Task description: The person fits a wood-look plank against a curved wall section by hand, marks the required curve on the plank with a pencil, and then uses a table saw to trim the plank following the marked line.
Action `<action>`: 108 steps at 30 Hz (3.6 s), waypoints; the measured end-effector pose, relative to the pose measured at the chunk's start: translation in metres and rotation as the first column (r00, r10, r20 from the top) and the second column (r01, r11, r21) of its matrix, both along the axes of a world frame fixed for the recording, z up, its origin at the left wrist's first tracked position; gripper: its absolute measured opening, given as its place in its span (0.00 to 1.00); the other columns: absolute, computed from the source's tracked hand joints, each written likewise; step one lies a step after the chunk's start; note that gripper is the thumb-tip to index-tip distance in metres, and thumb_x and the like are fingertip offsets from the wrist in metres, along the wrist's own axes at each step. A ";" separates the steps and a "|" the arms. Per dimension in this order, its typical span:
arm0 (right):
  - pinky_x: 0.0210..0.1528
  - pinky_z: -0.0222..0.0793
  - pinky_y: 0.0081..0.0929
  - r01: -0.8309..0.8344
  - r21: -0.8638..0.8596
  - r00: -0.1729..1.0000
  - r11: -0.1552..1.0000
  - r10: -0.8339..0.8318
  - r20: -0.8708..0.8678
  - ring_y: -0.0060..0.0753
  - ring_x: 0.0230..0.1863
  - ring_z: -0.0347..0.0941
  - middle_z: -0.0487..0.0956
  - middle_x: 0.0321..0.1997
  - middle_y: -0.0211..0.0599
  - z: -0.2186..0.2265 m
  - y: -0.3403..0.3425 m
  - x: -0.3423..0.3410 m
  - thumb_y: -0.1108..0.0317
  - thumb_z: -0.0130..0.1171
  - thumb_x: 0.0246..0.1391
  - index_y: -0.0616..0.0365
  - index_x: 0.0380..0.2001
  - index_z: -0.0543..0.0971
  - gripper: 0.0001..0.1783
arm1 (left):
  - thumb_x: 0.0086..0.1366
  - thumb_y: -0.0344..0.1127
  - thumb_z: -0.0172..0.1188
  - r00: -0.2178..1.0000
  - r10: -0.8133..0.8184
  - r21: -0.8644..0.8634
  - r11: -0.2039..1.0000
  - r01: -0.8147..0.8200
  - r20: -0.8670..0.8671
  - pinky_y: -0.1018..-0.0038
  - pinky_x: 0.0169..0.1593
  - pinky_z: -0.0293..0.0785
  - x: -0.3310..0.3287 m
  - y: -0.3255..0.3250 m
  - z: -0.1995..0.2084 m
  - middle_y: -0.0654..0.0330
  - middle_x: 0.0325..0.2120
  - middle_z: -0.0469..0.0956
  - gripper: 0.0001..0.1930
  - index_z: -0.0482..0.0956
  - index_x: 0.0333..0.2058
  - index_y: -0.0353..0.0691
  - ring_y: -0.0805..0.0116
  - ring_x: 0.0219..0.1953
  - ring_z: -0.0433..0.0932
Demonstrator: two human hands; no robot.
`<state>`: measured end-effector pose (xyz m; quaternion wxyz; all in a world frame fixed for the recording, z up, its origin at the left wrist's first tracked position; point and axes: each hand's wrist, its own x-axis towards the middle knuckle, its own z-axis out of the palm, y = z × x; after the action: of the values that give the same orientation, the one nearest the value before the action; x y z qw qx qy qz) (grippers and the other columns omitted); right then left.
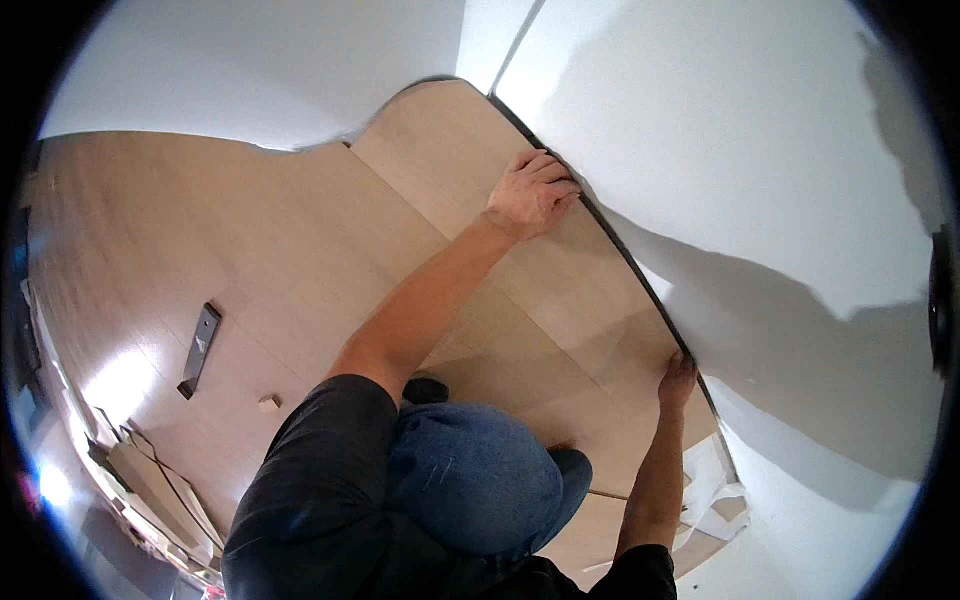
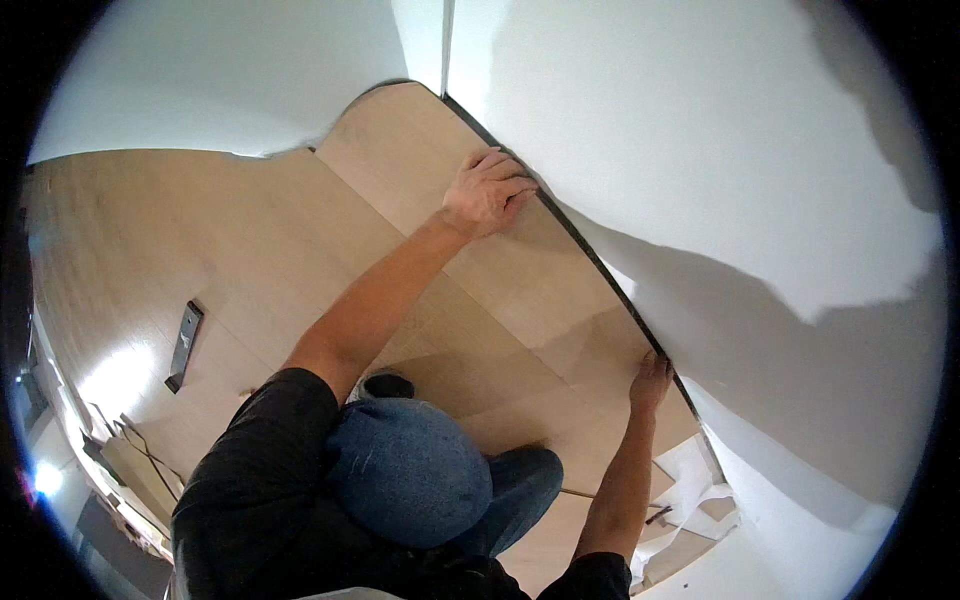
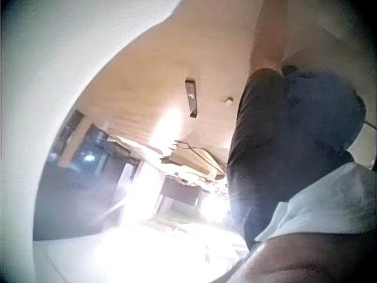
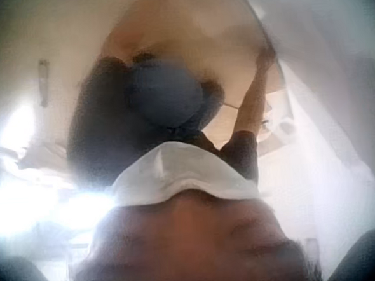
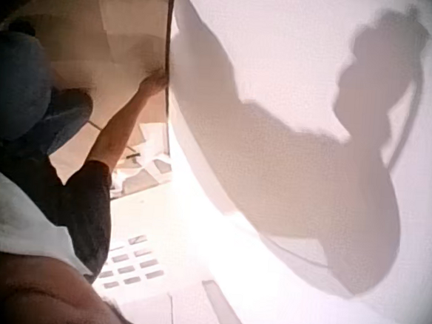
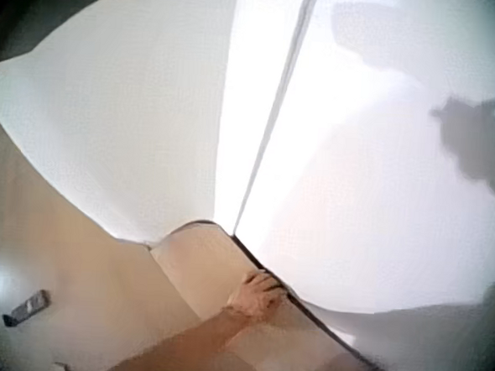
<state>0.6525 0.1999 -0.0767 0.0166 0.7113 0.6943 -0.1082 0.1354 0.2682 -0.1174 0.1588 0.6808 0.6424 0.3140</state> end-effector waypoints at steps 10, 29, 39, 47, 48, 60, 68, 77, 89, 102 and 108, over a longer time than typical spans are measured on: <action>0.66 0.66 0.34 0.249 -0.212 0.869 0.945 -0.314 -0.383 0.41 0.65 0.72 0.78 0.64 0.51 0.002 0.008 0.087 0.59 0.60 0.68 0.66 0.62 0.75 0.27 | 0.71 0.42 0.61 0.986 -0.113 0.081 0.991 0.104 0.120 0.60 0.75 0.58 -0.001 0.010 -0.009 0.64 0.53 0.82 0.13 0.86 0.50 0.49 0.66 0.64 0.72; 0.75 0.50 0.58 0.089 0.295 0.988 0.951 -0.123 0.097 0.68 0.72 0.53 0.57 0.72 0.68 -0.046 -0.019 -0.073 0.44 0.47 0.71 0.74 0.68 0.60 0.41 | 0.65 0.33 0.62 0.978 -0.149 0.191 0.974 0.120 0.145 0.60 0.74 0.57 -0.018 -0.012 -0.019 0.64 0.54 0.80 0.08 0.86 0.41 0.47 0.66 0.66 0.70; 0.74 0.52 0.56 0.096 0.506 0.994 0.857 -0.111 -0.001 0.64 0.72 0.54 0.59 0.72 0.64 -0.070 -0.024 -0.076 0.43 0.42 0.74 0.72 0.68 0.63 0.40 | 0.60 0.29 0.64 0.978 -0.151 0.228 0.967 0.115 0.147 0.58 0.73 0.60 -0.012 -0.009 -0.015 0.62 0.53 0.81 0.08 0.85 0.39 0.46 0.61 0.64 0.72; 0.76 0.49 0.55 0.087 0.498 0.995 0.863 -0.100 -0.002 0.62 0.75 0.52 0.58 0.74 0.61 -0.074 -0.022 -0.074 0.51 0.45 0.73 0.70 0.70 0.61 0.35 | 0.68 0.38 0.61 0.968 -0.226 0.003 0.974 0.228 -0.110 0.57 0.77 0.52 -0.015 -0.019 -0.006 0.62 0.67 0.68 0.19 0.78 0.57 0.54 0.61 0.73 0.60; 0.76 0.49 0.55 0.095 0.505 0.995 0.858 -0.099 -0.019 0.62 0.76 0.52 0.59 0.74 0.61 -0.074 -0.023 -0.076 0.50 0.45 0.73 0.70 0.69 0.62 0.36 | 0.70 0.40 0.60 0.951 -0.258 -0.024 0.966 0.258 -0.169 0.57 0.78 0.50 -0.017 -0.024 -0.003 0.62 0.69 0.65 0.20 0.76 0.61 0.55 0.61 0.74 0.57; 0.79 0.39 0.58 0.040 0.419 0.962 0.907 -0.148 0.229 0.60 0.78 0.49 0.60 0.76 0.57 -0.087 -0.034 -0.067 0.57 0.51 0.65 0.70 0.65 0.69 0.32 | 0.66 0.44 0.59 0.936 -0.220 -0.422 0.902 0.088 -0.274 0.51 0.79 0.38 -0.058 -0.183 -0.028 0.53 0.76 0.51 0.35 0.64 0.72 0.55 0.52 0.78 0.47; 0.82 0.25 0.52 0.291 -0.051 0.957 0.955 -0.291 0.015 0.52 0.84 0.32 0.42 0.84 0.44 -0.037 -0.128 -0.113 0.50 0.35 0.73 0.56 0.78 0.49 0.37 | 0.76 0.52 0.43 0.873 -0.161 0.014 0.982 0.189 -0.460 0.52 0.77 0.44 -0.071 -0.189 -0.066 0.51 0.76 0.53 0.30 0.66 0.72 0.51 0.49 0.77 0.51; 0.83 0.30 0.50 0.326 0.063 0.937 0.943 -0.313 -0.156 0.49 0.83 0.41 0.49 0.83 0.38 -0.048 -0.170 -0.102 0.50 0.41 0.72 0.52 0.77 0.55 0.36 | 0.78 0.48 0.43 0.840 -0.216 -0.070 0.975 0.209 -0.498 0.50 0.76 0.43 -0.064 -0.202 -0.050 0.50 0.77 0.51 0.28 0.63 0.73 0.48 0.47 0.77 0.49; 0.82 0.29 0.52 0.166 0.237 0.983 0.957 -0.180 0.037 0.52 0.83 0.41 0.53 0.82 0.44 -0.079 -0.153 -0.095 0.55 0.50 0.67 0.59 0.75 0.59 0.37 | 0.64 0.42 0.55 0.887 -0.161 -0.191 0.978 0.085 -0.432 0.46 0.76 0.44 -0.058 -0.171 -0.038 0.47 0.74 0.56 0.33 0.68 0.70 0.56 0.44 0.76 0.52; 0.79 0.40 0.56 0.148 0.296 0.989 0.944 -0.144 -0.035 0.57 0.80 0.46 0.52 0.81 0.51 -0.071 -0.163 -0.094 0.46 0.38 0.74 0.60 0.76 0.56 0.38 | 0.73 0.48 0.48 0.924 -0.172 -0.326 0.944 0.055 -0.342 0.54 0.78 0.42 -0.051 -0.197 -0.011 0.59 0.77 0.48 0.28 0.64 0.71 0.60 0.58 0.78 0.45; 0.79 0.40 0.55 0.121 0.292 0.989 0.949 -0.139 0.041 0.57 0.81 0.44 0.51 0.81 0.52 -0.073 -0.160 -0.098 0.47 0.38 0.74 0.60 0.76 0.55 0.38 | 0.71 0.49 0.52 0.940 -0.165 -0.322 0.945 0.063 -0.299 0.56 0.78 0.43 -0.057 -0.195 -0.007 0.59 0.77 0.50 0.30 0.65 0.71 0.60 0.59 0.78 0.46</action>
<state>0.5541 0.0395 -0.1498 -0.0731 0.7535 0.6533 0.0151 0.0784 0.0733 -0.1243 0.1741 0.7262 0.6596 0.0846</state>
